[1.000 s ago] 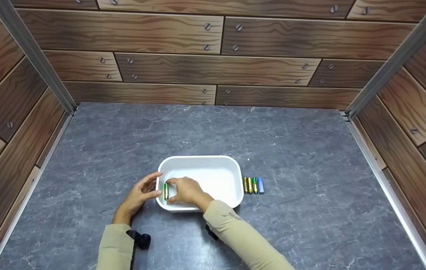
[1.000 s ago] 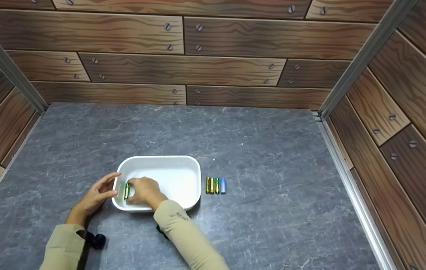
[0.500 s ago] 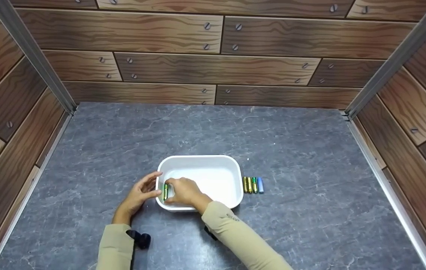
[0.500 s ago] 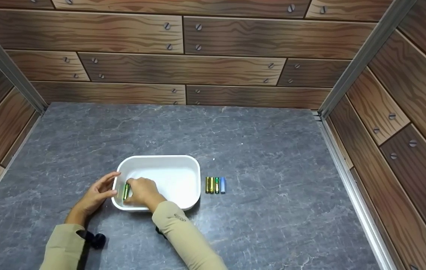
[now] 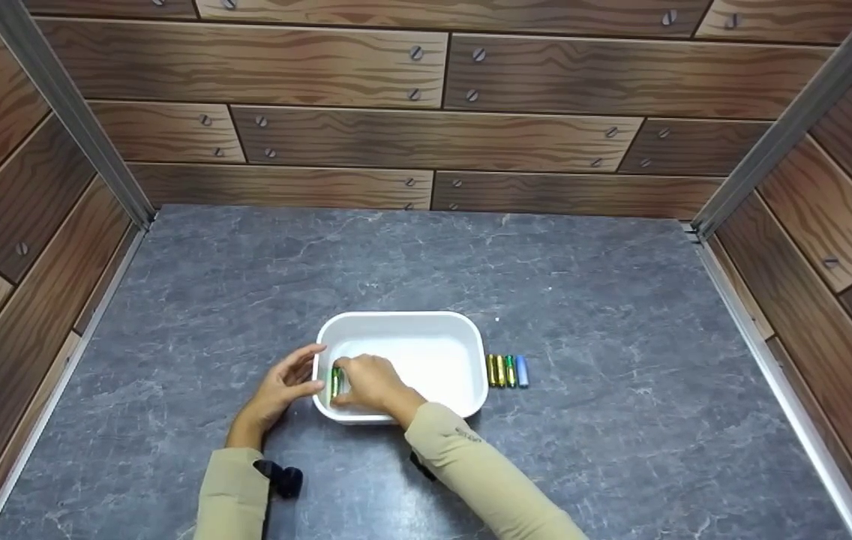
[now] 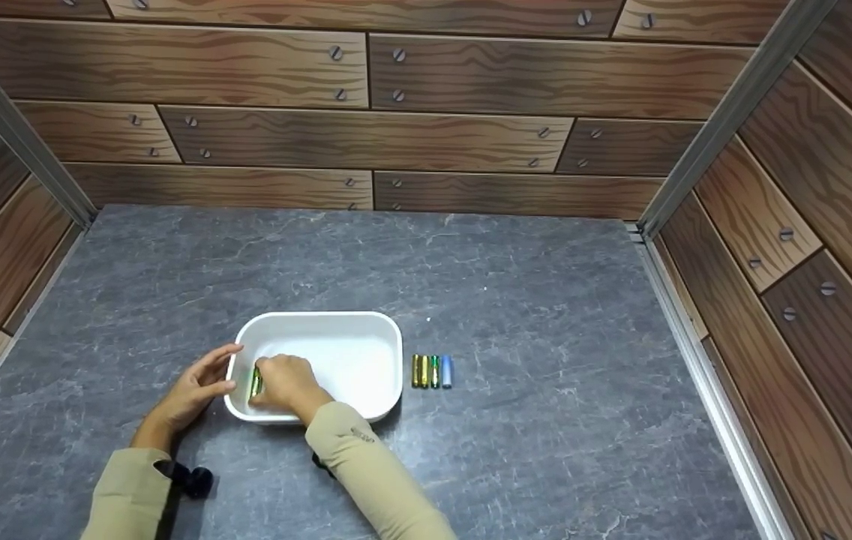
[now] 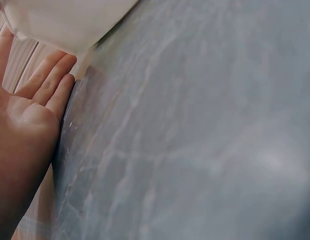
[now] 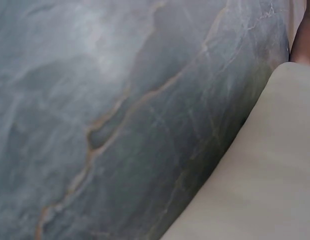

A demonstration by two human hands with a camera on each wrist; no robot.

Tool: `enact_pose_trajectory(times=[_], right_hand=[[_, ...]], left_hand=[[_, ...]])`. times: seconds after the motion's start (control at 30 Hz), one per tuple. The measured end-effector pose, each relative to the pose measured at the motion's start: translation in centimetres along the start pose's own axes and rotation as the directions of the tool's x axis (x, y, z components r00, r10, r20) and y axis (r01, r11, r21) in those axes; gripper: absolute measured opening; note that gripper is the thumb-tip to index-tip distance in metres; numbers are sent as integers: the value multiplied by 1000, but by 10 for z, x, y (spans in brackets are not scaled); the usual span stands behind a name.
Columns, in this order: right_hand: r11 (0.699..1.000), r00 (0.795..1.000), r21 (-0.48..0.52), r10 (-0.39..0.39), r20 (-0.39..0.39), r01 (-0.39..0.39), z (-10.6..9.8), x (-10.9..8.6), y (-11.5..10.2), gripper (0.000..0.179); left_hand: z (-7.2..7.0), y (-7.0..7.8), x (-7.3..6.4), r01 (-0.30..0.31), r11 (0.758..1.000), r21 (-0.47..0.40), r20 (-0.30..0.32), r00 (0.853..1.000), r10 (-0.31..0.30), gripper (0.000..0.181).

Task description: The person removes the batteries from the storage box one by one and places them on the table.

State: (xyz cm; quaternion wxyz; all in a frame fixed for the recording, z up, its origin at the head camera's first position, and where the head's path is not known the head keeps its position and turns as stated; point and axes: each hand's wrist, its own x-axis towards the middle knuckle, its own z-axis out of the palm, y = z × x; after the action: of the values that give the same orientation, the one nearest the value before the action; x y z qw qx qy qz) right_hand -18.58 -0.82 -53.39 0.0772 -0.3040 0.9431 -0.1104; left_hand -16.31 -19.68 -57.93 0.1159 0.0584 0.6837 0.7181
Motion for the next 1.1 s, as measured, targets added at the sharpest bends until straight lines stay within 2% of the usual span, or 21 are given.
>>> enact_pose_trajectory(times=[0.23, 0.4, 0.67, 0.9, 1.1], right_hand=[[1000, 1000, 20, 12, 23, -12, -4, -1, 1, 53], [1000, 1000, 22, -5, 12, 5, -6, -4, 2, 54], [998, 998, 21, -53, -18, 53, -14, -7, 4, 52], [997, 998, 39, -60, -12, 60, -20, -11, 7, 54], [996, 999, 70, -48, 9, 47, -25, -13, 13, 55]], left_hand=[[0, -1, 0, -20, 1000, 3, 4, 1000, 20, 66], [0, -1, -1, -27, 1000, -3, 9, 1000, 27, 65], [1, 0, -1, -19, 1000, 7, -5, 1000, 19, 63], [0, 0, -2, 1, 1000, 11, -1, 1000, -1, 63], [1, 0, -1, -18, 1000, 1, -6, 1000, 18, 61]])
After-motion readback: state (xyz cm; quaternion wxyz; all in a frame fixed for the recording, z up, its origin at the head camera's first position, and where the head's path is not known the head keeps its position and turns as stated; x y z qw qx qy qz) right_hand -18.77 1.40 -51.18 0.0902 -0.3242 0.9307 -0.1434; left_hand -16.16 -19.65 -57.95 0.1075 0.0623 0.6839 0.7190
